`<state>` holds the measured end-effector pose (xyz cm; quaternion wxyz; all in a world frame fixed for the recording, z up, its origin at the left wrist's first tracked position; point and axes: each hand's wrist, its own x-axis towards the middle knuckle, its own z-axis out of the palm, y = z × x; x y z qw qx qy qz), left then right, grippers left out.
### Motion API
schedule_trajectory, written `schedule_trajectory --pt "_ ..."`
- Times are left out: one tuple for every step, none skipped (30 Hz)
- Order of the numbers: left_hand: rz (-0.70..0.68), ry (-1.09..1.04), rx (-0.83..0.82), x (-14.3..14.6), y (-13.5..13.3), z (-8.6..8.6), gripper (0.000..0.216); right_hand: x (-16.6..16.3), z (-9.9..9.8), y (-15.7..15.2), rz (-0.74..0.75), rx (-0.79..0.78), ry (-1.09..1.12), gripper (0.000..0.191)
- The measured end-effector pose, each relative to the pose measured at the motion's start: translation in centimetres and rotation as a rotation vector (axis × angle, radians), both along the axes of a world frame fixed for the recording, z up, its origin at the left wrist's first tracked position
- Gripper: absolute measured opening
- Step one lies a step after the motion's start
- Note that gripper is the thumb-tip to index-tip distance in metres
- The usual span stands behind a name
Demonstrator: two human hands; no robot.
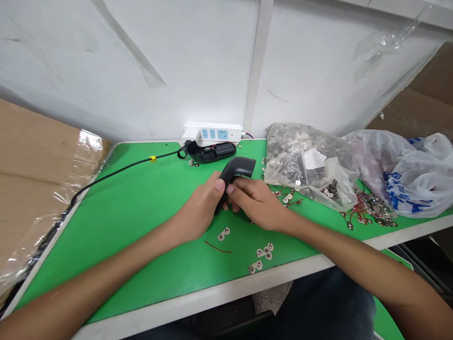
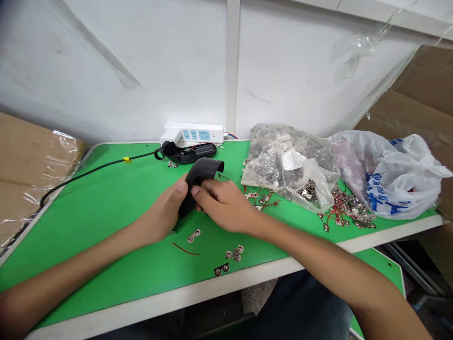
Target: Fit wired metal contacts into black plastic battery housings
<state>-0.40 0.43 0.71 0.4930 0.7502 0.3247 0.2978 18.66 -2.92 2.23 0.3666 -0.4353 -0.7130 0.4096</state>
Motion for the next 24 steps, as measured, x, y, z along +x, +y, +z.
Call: schedule_trajectory --pt "-0.002 -0.011 -0.004 0.02 -0.02 0.02 0.052 -0.01 0.01 0.0 0.005 0.002 0.003 0.043" --pt "-0.003 -0.023 -0.011 0.05 -0.04 0.03 0.052 -0.02 0.02 0.0 0.01 0.003 0.008 0.043" --pt "-0.002 -0.036 -0.019 0.08 -0.05 0.03 0.052 -0.03 0.02 0.0 0.014 0.002 0.014 0.043" --pt "0.002 -0.051 -0.026 0.11 -0.05 0.0 0.052 -0.06 0.02 0.0 0.017 0.001 0.02 0.043" --pt "0.007 -0.065 -0.034 0.12 -0.04 -0.04 0.052 -0.09 0.01 -0.01 0.02 -0.001 0.028 0.044" --pt "0.012 -0.078 -0.042 0.12 -0.02 -0.1 0.053 -0.12 -0.01 -0.01 0.023 -0.006 0.038 0.044" --pt "0.015 -0.088 -0.052 0.1 0.01 -0.17 0.054 -0.16 -0.02 -0.02 0.028 -0.013 0.052 0.045" --pt "0.017 -0.093 -0.06 0.07 0.04 -0.24 0.055 -0.19 -0.04 -0.02 0.032 -0.022 0.069 0.045" --pt "0.019 -0.096 -0.066 0.03 0.07 -0.32 0.055 -0.22 -0.05 -0.02 0.036 -0.033 0.09 0.046" --pt "0.023 -0.097 -0.069 -0.02 0.09 -0.4 0.056 -0.25 -0.06 -0.02 0.038 -0.048 0.112 0.046" --pt "0.026 -0.098 -0.07 -0.07 0.11 -0.47 0.056 -0.27 -0.07 -0.01 0.04 -0.066 0.133 0.047" --pt "0.03 -0.098 -0.069 -0.1 0.11 -0.53 0.056 -0.29 -0.07 0.0 0.042 -0.081 0.154 0.048" --pt "0.034 -0.101 -0.066 -0.11 0.11 -0.58 0.056 -0.3 -0.08 0.01 0.047 -0.094 0.173 0.049" --pt "0.038 -0.103 -0.065 -0.09 0.1 -0.63 0.056 -0.3 -0.09 0.03 0.054 -0.104 0.189 0.05" --pt "0.043 -0.11 -0.066 -0.06 0.09 -0.67 0.056 -0.3 -0.11 0.06 0.063 -0.109 0.203 0.05" --pt "0.048 -0.116 -0.071 -0.02 0.07 -0.7 0.056 -0.3 -0.14 0.09 0.072 -0.112 0.214 0.05" --pt "0.055 -0.126 -0.078 0.03 0.05 -0.73 0.056 -0.3 -0.17 0.12 0.078 -0.111 0.223 0.05" --pt "0.06 -0.137 -0.086 0.09 0.04 -0.76 0.056 -0.3 -0.2 0.15 0.082 -0.111 0.228 0.05" --pt "0.063 -0.144 -0.094 0.13 0.02 -0.77 0.056 -0.29 -0.23 0.18 0.083 -0.112 0.232 0.05" --pt "0.063 -0.145 -0.096 0.16 0.01 -0.79 0.057 -0.29 -0.24 0.22 0.084 -0.111 0.234 0.049" --pt "0.062 -0.141 -0.094 0.17 0.01 -0.8 0.057 -0.28 -0.25 0.25 0.086 -0.108 0.233 0.05" --pt "0.06 -0.135 -0.088 0.16 0.02 -0.8 0.058 -0.26 -0.25 0.28 0.088 -0.104 0.23 0.05" --pt "0.058 -0.127 -0.081 0.14 0.03 -0.8 0.058 -0.25 -0.26 0.3 0.093 -0.099 0.224 0.05" --pt "0.054 -0.12 -0.074 0.11 0.05 -0.79 0.058 -0.23 -0.26 0.33 0.098 -0.092 0.214 0.051"
